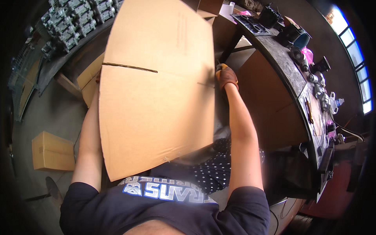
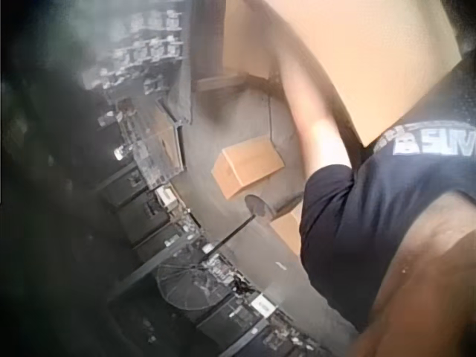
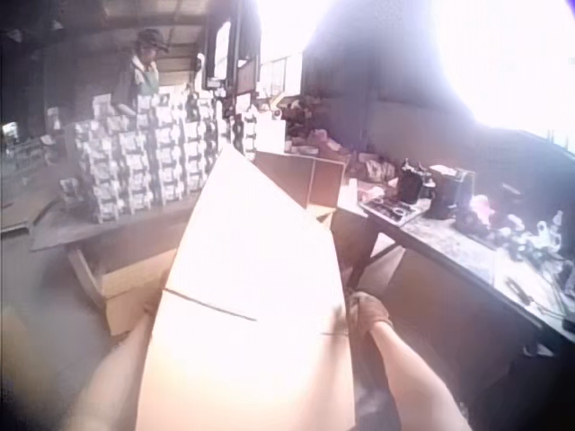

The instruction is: The person folds several cardboard boxes and secures them with tape using a tape dispenser while sitting on the floor, then walks over to move a metal cage.

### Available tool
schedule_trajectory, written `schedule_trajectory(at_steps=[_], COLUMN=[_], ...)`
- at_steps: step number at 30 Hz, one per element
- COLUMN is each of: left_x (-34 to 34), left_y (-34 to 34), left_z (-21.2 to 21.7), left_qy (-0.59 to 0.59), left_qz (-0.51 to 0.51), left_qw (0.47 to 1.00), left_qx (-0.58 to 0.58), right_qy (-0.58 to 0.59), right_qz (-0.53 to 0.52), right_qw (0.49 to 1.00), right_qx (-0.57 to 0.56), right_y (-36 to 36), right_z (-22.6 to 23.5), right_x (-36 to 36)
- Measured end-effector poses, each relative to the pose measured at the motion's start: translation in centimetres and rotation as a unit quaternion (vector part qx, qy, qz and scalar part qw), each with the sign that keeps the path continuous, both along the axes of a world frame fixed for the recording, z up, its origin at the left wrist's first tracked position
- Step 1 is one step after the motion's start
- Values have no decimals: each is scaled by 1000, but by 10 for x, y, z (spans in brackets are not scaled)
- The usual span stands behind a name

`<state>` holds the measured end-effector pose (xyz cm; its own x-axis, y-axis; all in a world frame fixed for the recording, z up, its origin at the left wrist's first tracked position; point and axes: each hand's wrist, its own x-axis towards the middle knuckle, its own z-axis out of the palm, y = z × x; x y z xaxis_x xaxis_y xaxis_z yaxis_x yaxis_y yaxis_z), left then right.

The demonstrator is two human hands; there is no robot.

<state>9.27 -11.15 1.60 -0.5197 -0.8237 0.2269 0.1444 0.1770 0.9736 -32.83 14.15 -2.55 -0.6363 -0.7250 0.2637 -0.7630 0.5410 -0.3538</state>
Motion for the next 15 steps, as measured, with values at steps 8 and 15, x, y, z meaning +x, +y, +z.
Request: schedule_trajectory(at_steps=[8,15], left_x=[-89,-114], left_y=[73,35], left_z=[-125,-118], left_qy=[18,-593], left_qz=[113,92], left_qw=[977,724], left_qx=[182,-341], right_qy=[-562,-307], right_qz=[252,163], right_qw=[785,936], right_qx=[-64,59], right_y=[54,55], right_z=[60,89], right_x=[236,264])
